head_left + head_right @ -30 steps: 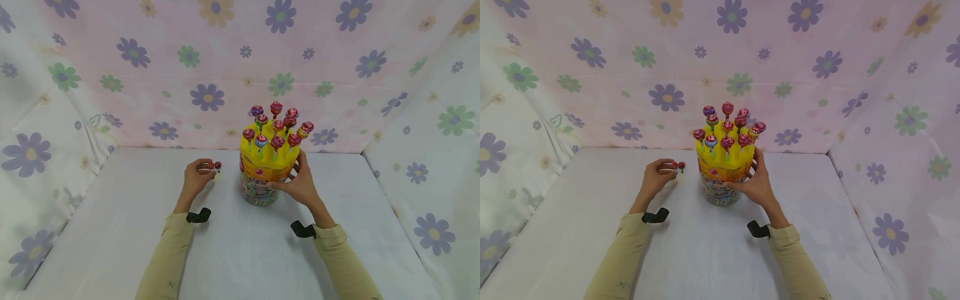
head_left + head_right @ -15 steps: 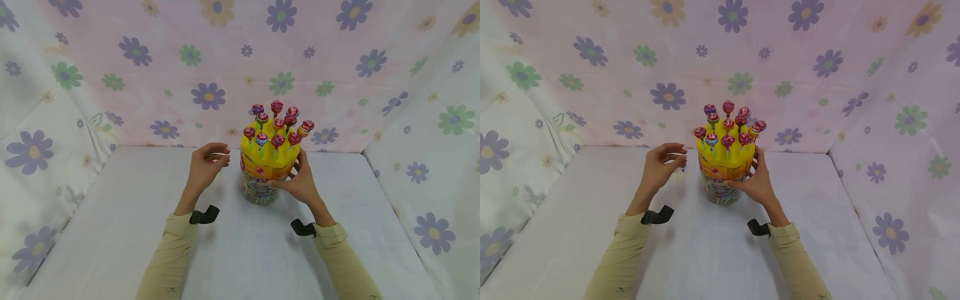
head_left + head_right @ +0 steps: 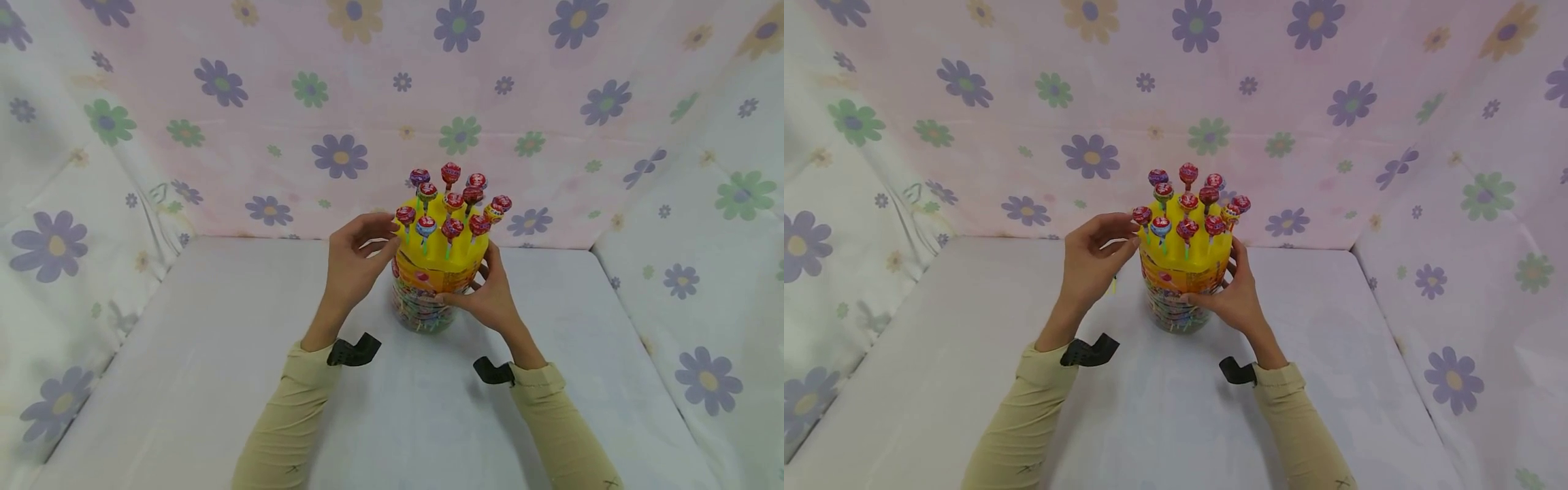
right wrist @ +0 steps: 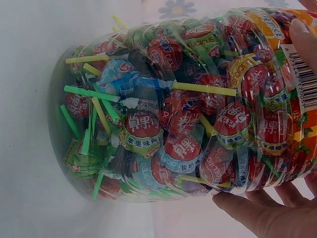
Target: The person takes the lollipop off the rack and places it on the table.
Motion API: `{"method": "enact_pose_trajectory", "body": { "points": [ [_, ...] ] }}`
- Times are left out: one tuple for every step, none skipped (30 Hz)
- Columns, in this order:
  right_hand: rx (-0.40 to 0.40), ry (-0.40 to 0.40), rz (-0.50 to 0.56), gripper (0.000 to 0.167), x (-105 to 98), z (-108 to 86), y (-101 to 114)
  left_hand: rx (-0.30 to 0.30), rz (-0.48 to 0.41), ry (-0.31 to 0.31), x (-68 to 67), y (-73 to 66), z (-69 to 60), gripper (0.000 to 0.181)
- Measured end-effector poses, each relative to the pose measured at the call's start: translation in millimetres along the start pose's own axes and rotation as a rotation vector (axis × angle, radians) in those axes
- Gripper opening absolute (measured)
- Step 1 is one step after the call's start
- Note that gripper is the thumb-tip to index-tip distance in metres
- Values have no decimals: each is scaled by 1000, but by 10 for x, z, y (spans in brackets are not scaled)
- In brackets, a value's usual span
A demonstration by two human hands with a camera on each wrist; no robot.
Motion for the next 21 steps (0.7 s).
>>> {"method": "enact_pose_trajectory", "body": {
  "points": [
    [-4, 0, 1, 103, 0, 2, -2, 17, -14, -6, 21, -12, 9, 30],
    [-5, 0, 1, 103, 0, 1, 0, 34, -24, -10, 41, -23, 16, 31],
    [-6, 0, 1, 102, 1, -1, 1, 45, -32, -14, 60, -31, 22, 31],
    [-6, -1, 0, 102, 1, -2, 4, 56, -38, -17, 78, -35, 29, 32],
    [-4, -1, -3, 102, 1, 1, 0, 65, -40, -21, 96, -35, 33, 32],
    [-2, -2, -6, 102, 1, 2, -3, 75, -42, -24, 112, -38, 36, 33],
    [-1, -4, -7, 102, 2, 21, -51, 82, -43, -27, 126, -38, 39, 33],
    [0, -5, -7, 103, 2, 38, -96, 84, -40, -32, 138, -39, 41, 34],
    [-3, -7, -6, 104, 3, 57, -148, 86, -38, -39, 149, -35, 43, 34],
    [-5, -10, -6, 105, 1, 75, -204, 94, -35, -44, 160, -34, 43, 35],
    [-8, -12, -6, 106, 0, 93, -262, 100, -33, -49, 169, -35, 43, 35],
    [-11, -15, -3, 107, -3, 107, -313, 108, -32, -53, 177, -38, 42, 35],
    [-15, -18, 0, 108, -7, 121, -365, 114, -29, -57, 183, -41, 42, 36],
    [-18, -18, 0, 108, -7, 123, -375, 121, -26, -60, 189, -43, 43, 36],
    [-17, -19, -2, 109, -9, 121, -385, 130, -25, -62, 193, -47, 45, 36],
    [-16, -20, -3, 108, -11, 120, -388, 137, -24, -64, 197, -54, 47, 36],
    [-16, -19, -3, 109, -11, 119, -388, 144, -24, -67, 199, -57, 50, 37],
    [-15, -20, -3, 108, -11, 117, -385, 152, -25, -71, 200, -63, 55, 37],
    [-15, -20, -3, 108, -10, 118, -384, 159, -26, -76, 199, -70, 63, 37],
    [-15, -20, -2, 108, -9, 119, -383, 169, -30, -81, 198, -79, 71, 38],
    [-15, -19, 0, 107, -8, 117, -382, 177, -34, -87, 195, -89, 79, 38]
  ]
}}
Point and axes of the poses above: each hand's wrist, its own z-axis towards the middle knuckle, its own x-axis out of the palm, y = z × x, the point moved 6 cm from there along z, towards the middle knuckle, and after that the axes turned 3 degrees about x, right-handed, at the moved point
